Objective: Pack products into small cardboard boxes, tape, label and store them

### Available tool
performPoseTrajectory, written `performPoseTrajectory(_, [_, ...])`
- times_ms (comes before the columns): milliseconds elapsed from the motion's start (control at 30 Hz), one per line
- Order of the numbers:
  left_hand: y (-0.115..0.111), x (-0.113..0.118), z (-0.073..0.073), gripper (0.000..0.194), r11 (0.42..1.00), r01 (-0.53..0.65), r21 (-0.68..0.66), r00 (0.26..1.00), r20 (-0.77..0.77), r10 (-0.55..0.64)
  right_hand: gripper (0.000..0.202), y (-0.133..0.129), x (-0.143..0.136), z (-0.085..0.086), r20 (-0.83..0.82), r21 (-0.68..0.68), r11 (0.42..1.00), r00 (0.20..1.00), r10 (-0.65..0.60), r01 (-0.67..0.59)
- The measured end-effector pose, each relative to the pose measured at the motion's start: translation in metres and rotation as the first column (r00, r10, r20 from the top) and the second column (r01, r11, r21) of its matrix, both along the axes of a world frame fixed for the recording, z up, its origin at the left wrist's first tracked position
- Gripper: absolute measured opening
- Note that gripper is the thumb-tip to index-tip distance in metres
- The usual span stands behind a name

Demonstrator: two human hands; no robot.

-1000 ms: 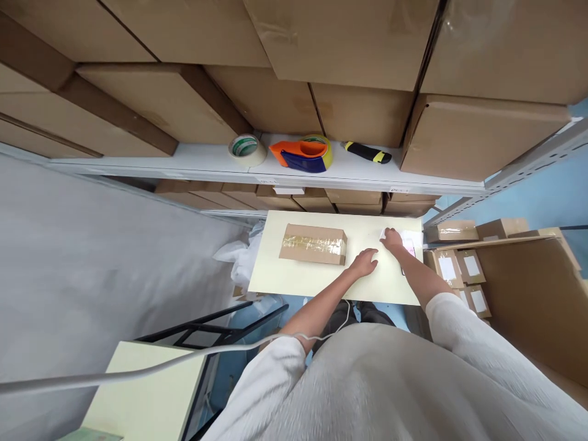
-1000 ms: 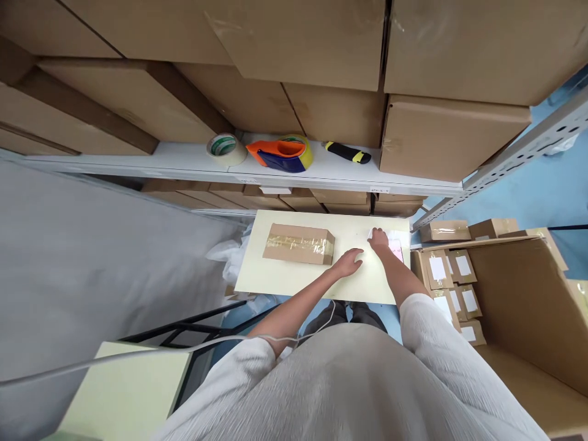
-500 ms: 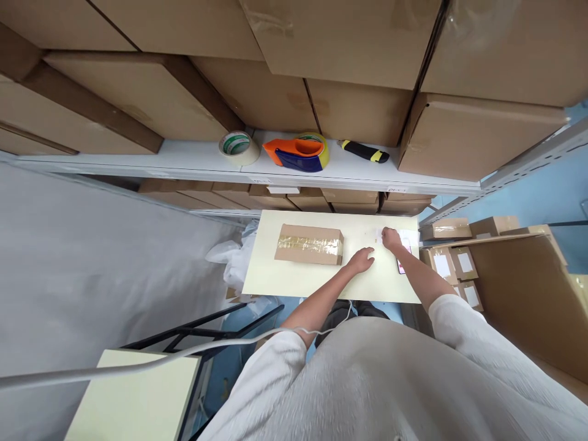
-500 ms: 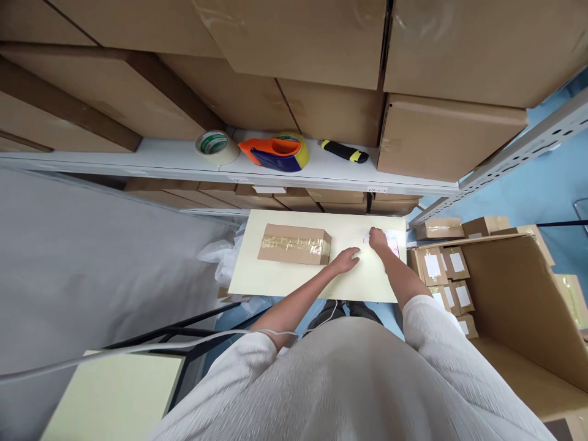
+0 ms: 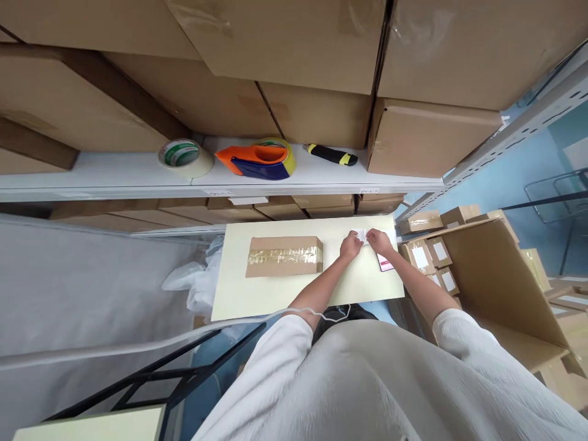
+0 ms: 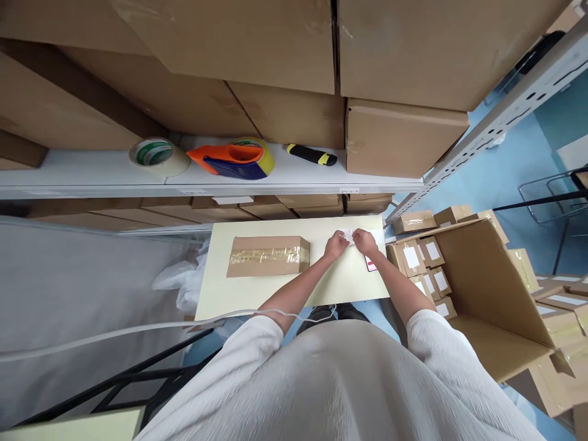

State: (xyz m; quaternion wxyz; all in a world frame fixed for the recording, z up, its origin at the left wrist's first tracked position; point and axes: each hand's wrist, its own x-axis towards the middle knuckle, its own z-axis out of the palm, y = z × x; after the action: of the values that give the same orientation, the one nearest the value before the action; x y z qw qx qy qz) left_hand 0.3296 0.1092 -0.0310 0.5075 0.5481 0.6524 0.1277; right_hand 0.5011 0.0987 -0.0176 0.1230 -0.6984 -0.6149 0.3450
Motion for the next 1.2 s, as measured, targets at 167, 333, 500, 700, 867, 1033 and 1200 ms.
performPoseTrajectory(167, [0.000,0.000,-0.001,0.039,0.999,0.045,0.018,0.999,-0.007,-0.045,0.019,-0.004,0.004,0.004,0.067,0.008,0.996,0.993,0.092,-0.093])
performPoseTrajectory(333, [0.000,-0.007,0.004,0.035,0.998,0.066,0.023,0.994,-0.094,-0.064,0.037,-0.008,0.012,0.013,0.330,0.016,0.959,0.907,0.262,-0.283])
performPoseTrajectory(500, [0.002,-0.016,0.014,0.031,0.994,0.109,-0.012,0.966,-0.235,-0.109,0.050,-0.011,0.023,0.023,0.459,-0.087,0.917,0.802,0.383,-0.388])
performPoseTrajectory(700, [0.002,-0.023,0.032,0.037,0.960,0.275,0.046,0.890,-0.391,-0.236,0.052,-0.014,0.035,0.027,0.537,-0.170,0.903,0.731,0.421,-0.395])
performPoseTrajectory(867, [0.003,-0.033,0.046,0.047,0.913,0.401,0.077,0.807,-0.501,-0.312,0.047,-0.017,0.041,0.024,0.547,-0.191,0.916,0.736,0.398,-0.353])
performPoseTrajectory(1033, [0.005,-0.045,0.056,0.048,0.904,0.420,0.071,0.780,-0.537,-0.320,0.047,-0.018,0.045,0.021,0.581,-0.194,0.921,0.717,0.385,-0.337])
performPoseTrajectory(1200, [0.002,-0.049,0.066,0.049,0.900,0.424,0.099,0.786,-0.534,-0.312,0.047,-0.017,0.052,0.020,0.598,-0.173,0.931,0.717,0.358,-0.320])
